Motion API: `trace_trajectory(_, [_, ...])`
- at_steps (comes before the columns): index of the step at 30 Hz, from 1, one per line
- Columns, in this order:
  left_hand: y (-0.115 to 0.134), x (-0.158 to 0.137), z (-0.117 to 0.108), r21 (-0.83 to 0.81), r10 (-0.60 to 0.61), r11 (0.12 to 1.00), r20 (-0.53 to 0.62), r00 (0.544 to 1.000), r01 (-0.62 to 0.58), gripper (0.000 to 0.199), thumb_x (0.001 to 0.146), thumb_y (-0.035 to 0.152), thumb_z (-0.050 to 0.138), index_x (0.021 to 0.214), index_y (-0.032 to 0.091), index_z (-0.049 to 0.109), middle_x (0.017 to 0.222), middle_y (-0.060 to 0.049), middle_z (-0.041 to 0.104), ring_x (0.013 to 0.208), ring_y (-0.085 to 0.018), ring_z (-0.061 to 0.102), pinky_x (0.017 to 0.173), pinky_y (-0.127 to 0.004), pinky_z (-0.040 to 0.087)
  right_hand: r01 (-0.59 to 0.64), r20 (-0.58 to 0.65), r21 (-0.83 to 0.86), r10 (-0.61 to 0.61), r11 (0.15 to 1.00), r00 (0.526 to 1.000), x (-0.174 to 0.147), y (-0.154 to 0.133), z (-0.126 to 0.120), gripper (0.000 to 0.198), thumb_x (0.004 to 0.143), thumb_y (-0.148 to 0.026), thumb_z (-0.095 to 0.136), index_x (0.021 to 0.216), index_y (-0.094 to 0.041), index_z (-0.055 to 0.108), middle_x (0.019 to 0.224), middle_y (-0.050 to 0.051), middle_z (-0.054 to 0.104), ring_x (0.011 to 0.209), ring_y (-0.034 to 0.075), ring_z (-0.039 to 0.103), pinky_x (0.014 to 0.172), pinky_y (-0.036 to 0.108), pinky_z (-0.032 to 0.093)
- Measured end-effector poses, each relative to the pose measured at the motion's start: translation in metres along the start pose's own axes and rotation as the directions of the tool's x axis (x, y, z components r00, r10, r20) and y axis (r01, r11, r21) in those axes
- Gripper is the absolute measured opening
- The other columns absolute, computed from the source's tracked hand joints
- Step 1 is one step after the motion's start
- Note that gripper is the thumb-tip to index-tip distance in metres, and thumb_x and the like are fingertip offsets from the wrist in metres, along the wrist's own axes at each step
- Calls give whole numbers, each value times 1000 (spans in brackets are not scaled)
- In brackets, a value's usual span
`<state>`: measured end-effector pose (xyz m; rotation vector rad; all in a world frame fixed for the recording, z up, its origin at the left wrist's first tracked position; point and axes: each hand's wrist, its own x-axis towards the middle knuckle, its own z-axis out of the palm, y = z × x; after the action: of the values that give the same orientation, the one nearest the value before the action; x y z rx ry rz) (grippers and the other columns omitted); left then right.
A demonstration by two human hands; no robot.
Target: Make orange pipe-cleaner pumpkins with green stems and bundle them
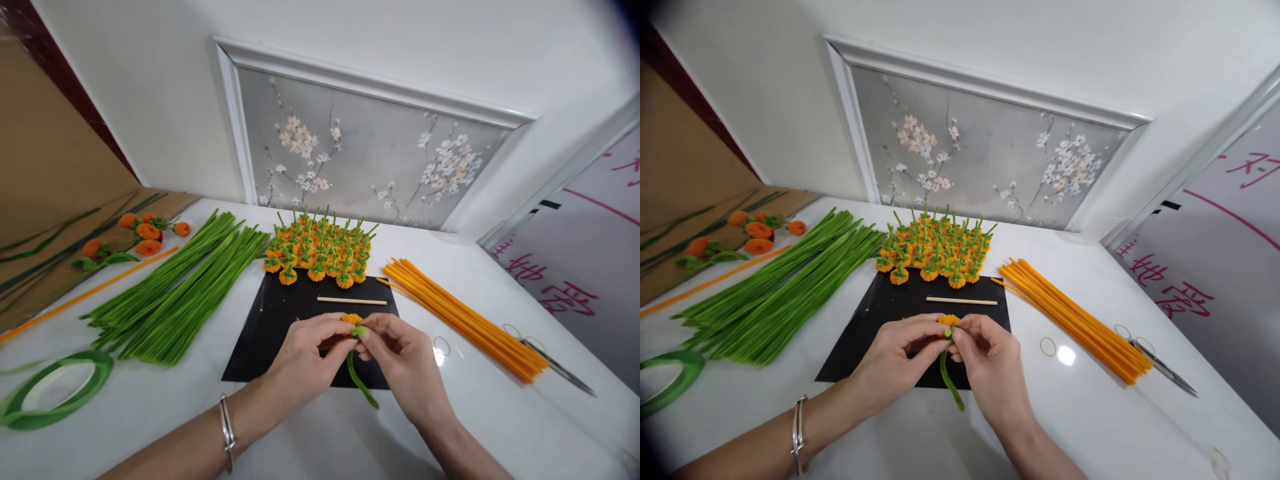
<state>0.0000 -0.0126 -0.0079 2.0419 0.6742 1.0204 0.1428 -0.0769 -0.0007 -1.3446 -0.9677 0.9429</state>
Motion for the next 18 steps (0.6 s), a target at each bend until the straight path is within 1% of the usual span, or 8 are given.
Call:
trace_trajectory(3, [1,2,-2,-56,-27,998,67,997,31,15,84,14,57,88,16,71,92,-6,71,78,-14,68,70,-22,56,66,32,-73,-64,995,997,-2,3,-1,17,82,-34,64,90,-19,65,74,1,67,66,13,63,65,24,54])
trace_trajectory(5, [1,2,-2,-85,-39,995,107,993,48,15,83,14,57,89,16,71,97,-7,69,81,-15,67,73,-23,55,122,51,-178,-115,976,992,-2,5,-2,14,86,-30,59,90,-20,66,77,2,68,67,14,64,66,25,54])
trace_trajectory(7, [1,1,-3,-95,-60,993,121,991,72,15,82,12,56,89,15,69,98,-7,69,83,-16,67,75,-24,55,208,47,-326,-204,922,978,-1,6,-4,12,87,-26,56,87,-21,66,80,3,69,68,15,64,65,26,54])
trace_trajectory(8, [1,1,-2,-97,-77,991,127,989,90,16,81,11,55,88,15,69,96,-6,69,83,-16,66,75,-24,54,261,43,-402,-267,878,963,0,7,-5,11,87,-24,56,85,-21,66,81,3,69,69,16,64,65,27,53])
trace_trajectory(10, [1,1,-2,-106,-125,984,139,982,141,15,80,10,55,87,14,68,91,-5,68,80,-16,65,73,-25,53,375,61,-520,-404,768,913,1,7,-6,10,86,-20,57,81,-21,65,79,3,68,70,17,63,65,27,52])
trace_trajectory(13, [2,2,-2,-164,-223,954,171,960,251,14,79,12,55,86,13,67,82,-3,68,72,-14,62,67,-24,51,532,155,-577,-556,620,817,3,6,-8,12,87,-13,54,80,-21,61,78,3,66,72,17,61,66,28,51])
trace_trajectory(16, [5,6,-3,-273,-330,883,221,918,383,7,77,15,60,80,12,66,72,-1,66,64,-11,59,60,-21,47,672,328,-575,-621,467,712,6,5,-13,17,90,-7,47,83,-19,58,80,5,63,75,18,57,66,29,50])
trace_trajectory(18, [6,8,-5,-338,-389,817,275,879,467,4,73,15,64,76,12,65,68,0,66,61,-10,58,59,-20,46,756,461,-556,-629,346,626,8,4,-19,21,91,-4,42,89,-18,58,83,7,63,78,19,56,68,31,50])
